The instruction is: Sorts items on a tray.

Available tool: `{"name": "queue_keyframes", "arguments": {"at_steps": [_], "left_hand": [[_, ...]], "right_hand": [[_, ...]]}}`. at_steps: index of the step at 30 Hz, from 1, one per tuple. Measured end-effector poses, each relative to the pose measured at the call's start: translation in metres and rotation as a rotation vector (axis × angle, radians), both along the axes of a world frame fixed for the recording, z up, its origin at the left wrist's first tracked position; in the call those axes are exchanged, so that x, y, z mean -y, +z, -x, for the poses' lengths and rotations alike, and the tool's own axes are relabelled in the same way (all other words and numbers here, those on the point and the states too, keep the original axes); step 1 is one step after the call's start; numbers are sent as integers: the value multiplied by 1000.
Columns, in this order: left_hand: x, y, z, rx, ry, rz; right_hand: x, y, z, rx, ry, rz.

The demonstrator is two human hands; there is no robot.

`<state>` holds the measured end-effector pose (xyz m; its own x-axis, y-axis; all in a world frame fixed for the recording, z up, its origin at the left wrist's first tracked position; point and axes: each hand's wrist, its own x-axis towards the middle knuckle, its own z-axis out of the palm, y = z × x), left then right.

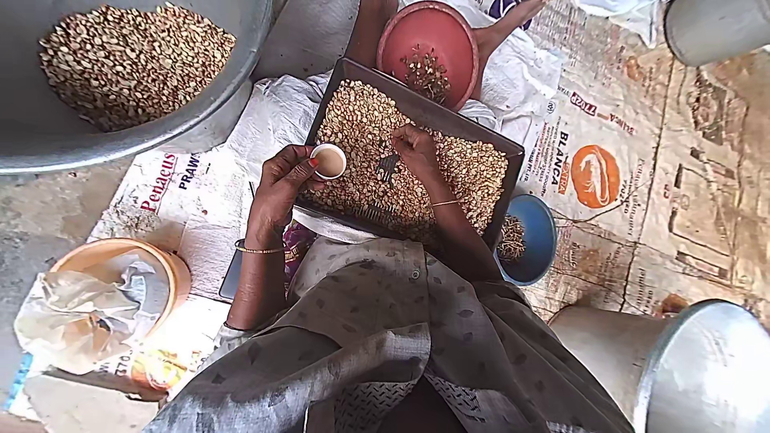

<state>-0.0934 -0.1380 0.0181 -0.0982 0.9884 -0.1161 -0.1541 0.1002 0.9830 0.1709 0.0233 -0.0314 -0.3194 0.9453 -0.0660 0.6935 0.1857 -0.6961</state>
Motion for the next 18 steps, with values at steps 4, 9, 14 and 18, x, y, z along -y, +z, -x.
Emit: {"name": "queue_keyframes", "arguments": {"at_steps": [4,9,14,18], "left_hand": [[1,1,-1,-1,0,5],[7,3,-1,5,9,-2],[3,2,1,-6,5,-24],[4,4,0,-13,-2,-22]], "right_hand": [[11,5,19,321,22,-95],[0,10,6,-88,-136,88],[13,61,-41,-496,-254,244],[44,90,-100,-397,-248,112]]}}
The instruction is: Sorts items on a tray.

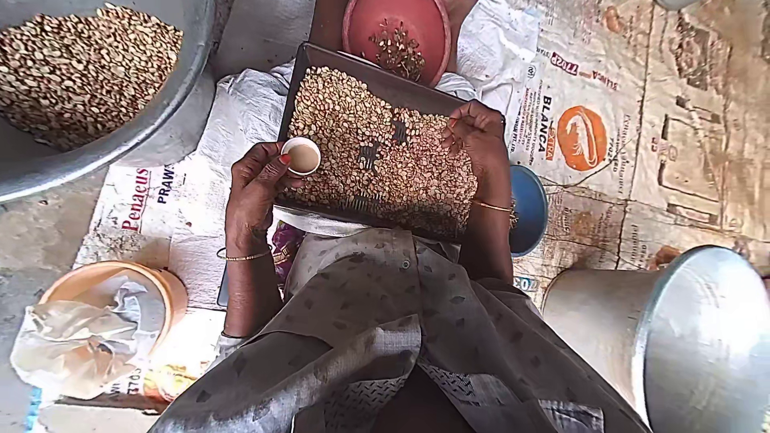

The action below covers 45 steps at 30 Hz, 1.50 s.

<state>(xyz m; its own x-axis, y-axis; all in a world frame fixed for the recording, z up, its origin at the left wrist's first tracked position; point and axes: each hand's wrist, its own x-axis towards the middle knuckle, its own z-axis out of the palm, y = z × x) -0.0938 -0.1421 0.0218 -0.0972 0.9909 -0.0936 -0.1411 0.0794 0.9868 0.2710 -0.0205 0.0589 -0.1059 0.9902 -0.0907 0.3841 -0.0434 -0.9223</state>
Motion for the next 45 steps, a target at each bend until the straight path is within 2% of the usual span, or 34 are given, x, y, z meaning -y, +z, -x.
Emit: {"name": "queue_keyframes", "arguments": {"at_steps": [6,9,12,14,17,19,21,24,27,31,38,41,45], "left_hand": [[-3,-1,-3,-9,-20,3],[-3,0,-6,-9,-25,13],[-2,1,-9,-3,-26,15],[-3,1,-10,-10,-33,16],[-4,0,-10,-12,-41,9],[-5,-2,-11,-11,-52,4],[-6,-3,-12,1,-57,0],[-5,-4,-11,7,-61,1],[-3,-3,-8,-2,-45,8],[-1,-4,-6,2,-27,13],[-2,-7,-6,8,-22,14],[-1,-5,-7,8,-31,20],[0,-4,-3,19,-19,12]], "right_hand": [[60,55,-105,399,-275,-182],[93,73,-140,609,-401,-175],[123,74,-159,847,-535,-128],[123,68,-162,898,-581,-143],[103,61,-122,707,-448,-298],[67,39,-92,421,-235,-292],[38,15,-48,296,-4,-210],[12,-13,22,335,253,-96],[-9,-34,70,544,384,-80],[-14,-62,101,878,359,-105],[-1,-64,111,1057,332,-141],[-10,-67,104,947,270,-106],[-21,-59,79,461,157,104]]}}
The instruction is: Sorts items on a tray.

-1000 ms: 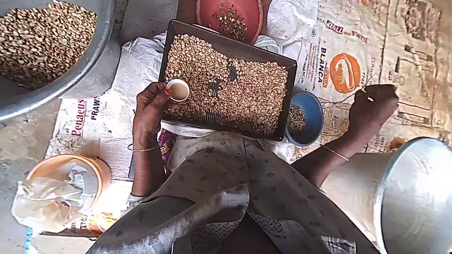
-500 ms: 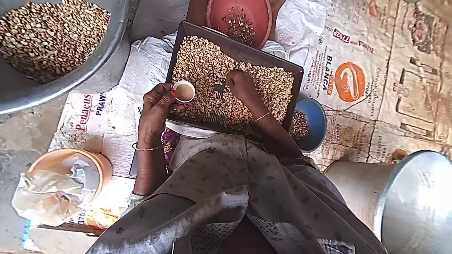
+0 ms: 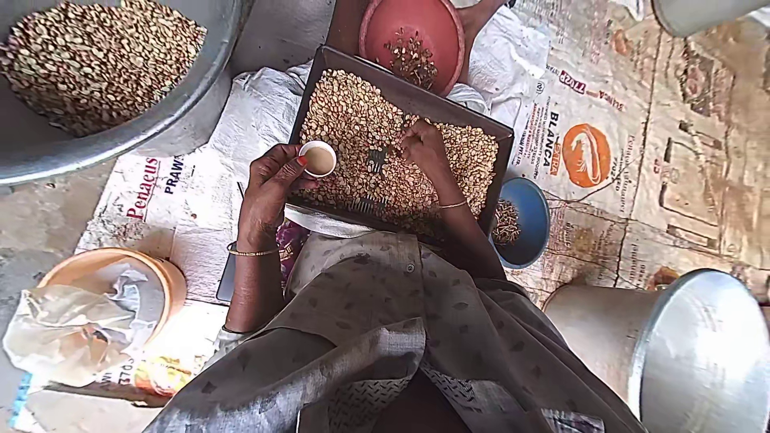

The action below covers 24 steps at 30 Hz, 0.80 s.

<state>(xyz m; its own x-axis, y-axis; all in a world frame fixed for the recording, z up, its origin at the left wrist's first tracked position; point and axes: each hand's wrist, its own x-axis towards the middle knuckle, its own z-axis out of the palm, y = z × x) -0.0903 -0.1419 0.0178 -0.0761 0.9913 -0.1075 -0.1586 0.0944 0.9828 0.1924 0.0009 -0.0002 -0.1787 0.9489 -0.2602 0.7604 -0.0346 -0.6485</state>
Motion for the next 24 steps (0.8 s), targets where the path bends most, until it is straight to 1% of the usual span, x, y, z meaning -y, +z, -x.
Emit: {"name": "queue_keyframes", "arguments": {"at_steps": [2,4,7,8,9,11,14,15,16,17,18,19,20,21,22,24], "left_hand": [[-1,1,1,-8,6,7],[-1,2,1,-18,9,8],[1,1,3,-18,7,-6],[2,1,4,-14,7,-13],[2,0,5,-14,9,-17],[1,0,7,-17,12,-22],[0,-1,6,-14,11,-10],[0,-1,5,-12,10,-7],[0,-1,4,-10,5,-4],[0,-2,3,-9,2,-3],[0,-2,2,-6,-1,-3],[0,-2,1,-6,-3,-4],[-1,-2,1,-6,-5,-5],[-1,-2,1,-10,-7,-4],[-1,-2,0,-13,-7,-4],[-1,-1,-1,-20,-5,3]], "right_hand": [[5,16,-9,-112,13,133],[11,30,-19,-163,45,139],[16,50,-57,-293,13,-90],[19,58,-75,-289,-25,-189],[23,70,-95,-231,-80,-282],[39,99,-136,15,-217,-413],[70,138,-188,383,-398,-508],[79,147,-195,441,-426,-514],[86,151,-200,450,-436,-541],[91,148,-203,396,-426,-596],[94,140,-200,277,-386,-653],[97,131,-187,119,-331,-648],[91,117,-173,-67,-279,-606],[78,101,-156,-201,-227,-545],[66,86,-133,-250,-144,-455],[50,60,-80,-210,48,-266]]}}
